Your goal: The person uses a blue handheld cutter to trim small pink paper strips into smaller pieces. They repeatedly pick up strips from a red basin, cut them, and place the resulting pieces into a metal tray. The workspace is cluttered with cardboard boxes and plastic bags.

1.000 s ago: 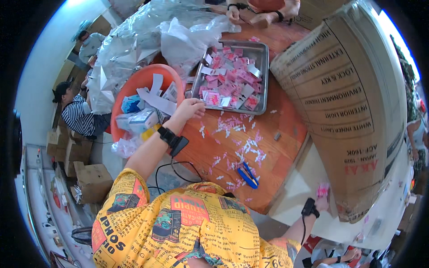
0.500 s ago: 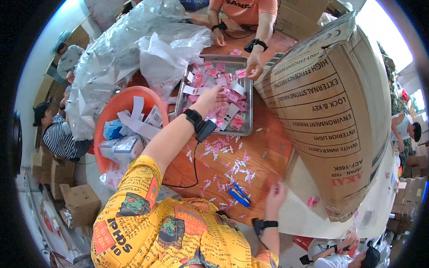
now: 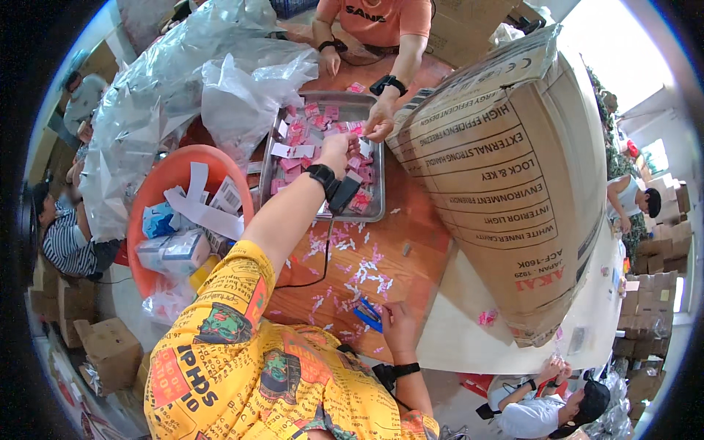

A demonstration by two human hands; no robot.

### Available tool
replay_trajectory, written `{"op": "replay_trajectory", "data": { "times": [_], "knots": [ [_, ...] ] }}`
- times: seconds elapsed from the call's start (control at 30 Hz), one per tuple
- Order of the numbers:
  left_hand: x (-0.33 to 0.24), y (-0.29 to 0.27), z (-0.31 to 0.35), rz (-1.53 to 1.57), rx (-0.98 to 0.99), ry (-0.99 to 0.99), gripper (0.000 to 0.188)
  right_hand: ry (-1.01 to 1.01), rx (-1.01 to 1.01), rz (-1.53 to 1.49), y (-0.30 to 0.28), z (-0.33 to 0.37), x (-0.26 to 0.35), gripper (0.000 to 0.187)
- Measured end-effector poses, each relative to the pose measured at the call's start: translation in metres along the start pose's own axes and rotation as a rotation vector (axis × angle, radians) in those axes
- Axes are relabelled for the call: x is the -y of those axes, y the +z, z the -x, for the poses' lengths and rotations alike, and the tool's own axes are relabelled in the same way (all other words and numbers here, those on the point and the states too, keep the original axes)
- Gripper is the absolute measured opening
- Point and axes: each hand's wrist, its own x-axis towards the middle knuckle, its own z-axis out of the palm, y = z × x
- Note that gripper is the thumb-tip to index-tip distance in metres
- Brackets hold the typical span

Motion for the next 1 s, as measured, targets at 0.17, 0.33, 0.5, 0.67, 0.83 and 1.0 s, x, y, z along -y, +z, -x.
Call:
{"op": "replay_trajectory", "data": {
  "times": [0.17, 0.33, 0.5, 0.67, 0.83, 1.0],
  "knots": [
    [-0.005, 0.013, 0.130, -0.210, 0.294, 0.058, 0.013, 0.087, -0.146, -0.093, -0.006, -0.016, 0.015, 0.007],
    [0.022, -0.002, 0.244, -0.235, 0.396, -0.191, 0.013, 0.198, -0.344, -0.656, -0.009, -0.070, 0.067, 0.016],
    [0.039, -0.015, 0.284, -0.188, 0.424, -0.241, 0.005, 0.266, -0.281, -0.891, 0.000, -0.087, 0.076, 0.016],
    [0.023, -0.016, 0.301, -0.736, 0.431, 0.330, 0.040, 0.303, -0.289, -0.880, -0.007, -0.078, 0.070, 0.016],
    [-0.017, -0.002, 0.327, -1.506, 0.627, 1.130, 0.055, 0.232, -0.023, -0.865, -0.026, -0.068, 0.061, 0.014],
    [-0.015, -0.002, 0.325, -1.590, 0.772, 1.161, 0.050, 0.192, 0.032, -0.896, -0.043, -0.059, 0.070, 0.014]
  ]
}}
